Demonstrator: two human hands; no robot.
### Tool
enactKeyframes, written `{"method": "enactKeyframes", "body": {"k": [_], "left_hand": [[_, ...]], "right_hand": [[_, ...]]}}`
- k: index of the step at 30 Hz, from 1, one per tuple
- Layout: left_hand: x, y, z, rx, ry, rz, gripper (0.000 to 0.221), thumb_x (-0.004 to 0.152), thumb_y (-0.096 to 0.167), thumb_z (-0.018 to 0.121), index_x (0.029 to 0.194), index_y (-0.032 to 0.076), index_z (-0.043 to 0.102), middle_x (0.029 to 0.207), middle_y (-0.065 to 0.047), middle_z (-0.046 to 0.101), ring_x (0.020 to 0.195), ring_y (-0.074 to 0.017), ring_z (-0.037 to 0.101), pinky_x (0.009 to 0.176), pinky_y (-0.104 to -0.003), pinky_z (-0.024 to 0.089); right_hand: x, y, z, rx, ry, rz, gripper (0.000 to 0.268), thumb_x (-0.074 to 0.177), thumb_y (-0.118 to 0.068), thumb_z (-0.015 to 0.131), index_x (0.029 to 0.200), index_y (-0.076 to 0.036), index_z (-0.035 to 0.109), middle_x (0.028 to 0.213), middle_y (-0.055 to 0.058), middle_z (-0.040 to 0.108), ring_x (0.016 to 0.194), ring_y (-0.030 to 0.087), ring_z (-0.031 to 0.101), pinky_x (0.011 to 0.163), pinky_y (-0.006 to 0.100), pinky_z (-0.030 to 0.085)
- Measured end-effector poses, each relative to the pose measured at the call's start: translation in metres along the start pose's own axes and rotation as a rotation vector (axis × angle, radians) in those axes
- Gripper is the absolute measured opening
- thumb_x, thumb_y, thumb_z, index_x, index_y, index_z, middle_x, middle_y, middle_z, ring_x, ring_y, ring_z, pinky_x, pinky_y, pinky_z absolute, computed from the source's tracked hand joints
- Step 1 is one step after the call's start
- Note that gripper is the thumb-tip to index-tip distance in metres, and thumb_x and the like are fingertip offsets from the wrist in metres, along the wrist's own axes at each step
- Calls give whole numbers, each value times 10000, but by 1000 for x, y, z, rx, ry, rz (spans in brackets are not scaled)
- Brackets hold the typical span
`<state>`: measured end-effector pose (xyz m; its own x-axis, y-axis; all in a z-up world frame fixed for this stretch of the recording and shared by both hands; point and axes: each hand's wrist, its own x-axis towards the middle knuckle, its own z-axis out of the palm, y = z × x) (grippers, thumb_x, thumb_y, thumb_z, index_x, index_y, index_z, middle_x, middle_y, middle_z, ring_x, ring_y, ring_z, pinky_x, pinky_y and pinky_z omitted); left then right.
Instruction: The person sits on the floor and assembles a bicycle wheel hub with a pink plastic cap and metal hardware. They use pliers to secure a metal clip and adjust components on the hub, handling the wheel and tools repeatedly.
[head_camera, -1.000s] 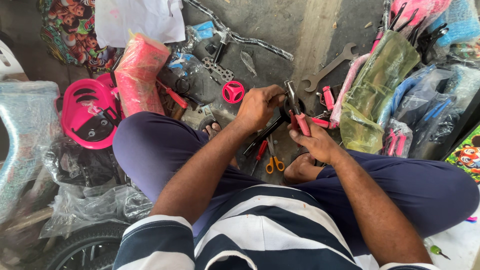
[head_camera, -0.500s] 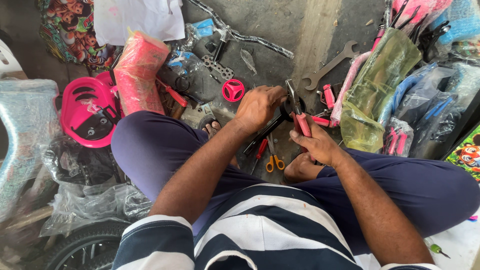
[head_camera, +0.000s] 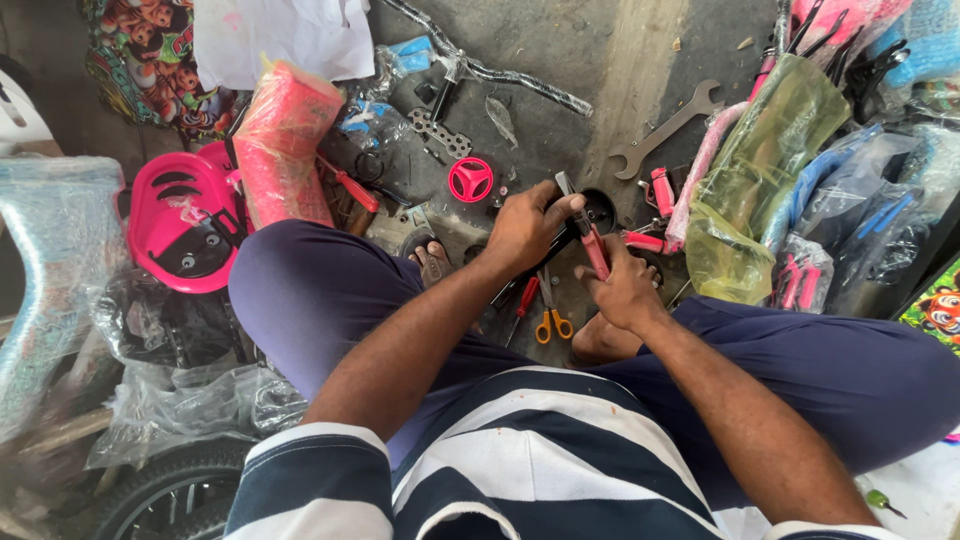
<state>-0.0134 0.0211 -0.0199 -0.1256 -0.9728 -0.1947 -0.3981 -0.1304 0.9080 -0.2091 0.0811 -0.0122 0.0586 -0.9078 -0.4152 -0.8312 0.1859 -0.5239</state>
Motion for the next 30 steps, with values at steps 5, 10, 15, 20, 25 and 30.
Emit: {"method": "enactKeyframes", "body": {"k": [5,10,15,20,25,30], "left_hand": [[5,-29,28,-18,66,-136,459,963,476,624,968,21,685,893,-249,708,893,-447,667,752,-490,493],[17,-47,53,-164,82,-372,404,958,391,644,1020,2,733,942,-200,744,900,-339,690,781,-432,518],[36,-49,35,-881,-260,-102,422,1091,312,637,1249,-75,691,966,-114,665,865,-196,586,774,-374,488],[29,-38,19,-847,-341,-129,468,1022,238,578,1424,4,523,1226,-88,688,1106,-200,659,962,-357,528],[27,-26,3,-800,-426,67,434,1067,199,526,1429,-38,544,1263,-118,699,1171,-238,669,1037,-379,532],[27,-22,-10,-781,-413,58,372,1047,169,573,1367,-21,581,1169,-109,726,1084,-211,705,961,-365,561]], "right_hand": [[7,0,5,-187,210,-204,513,801,-200,745,1264,-109,546,1081,211,693,978,441,678,807,544,523],[20,5,-3,-526,296,-283,550,725,-169,785,1200,-56,532,984,224,635,891,417,660,764,529,527],[19,9,-15,-128,298,-297,573,846,-213,769,1354,-88,533,1117,238,680,1050,438,662,873,519,519],[18,12,-10,9,114,-62,685,822,-286,780,1413,-96,491,1176,263,667,1123,454,628,911,508,501],[8,14,-6,198,40,-90,567,818,-230,777,1312,-79,543,993,169,684,946,329,689,857,432,527],[-1,11,-17,756,-228,61,464,813,-96,717,1259,-172,613,797,25,545,669,153,521,595,305,427]]}}
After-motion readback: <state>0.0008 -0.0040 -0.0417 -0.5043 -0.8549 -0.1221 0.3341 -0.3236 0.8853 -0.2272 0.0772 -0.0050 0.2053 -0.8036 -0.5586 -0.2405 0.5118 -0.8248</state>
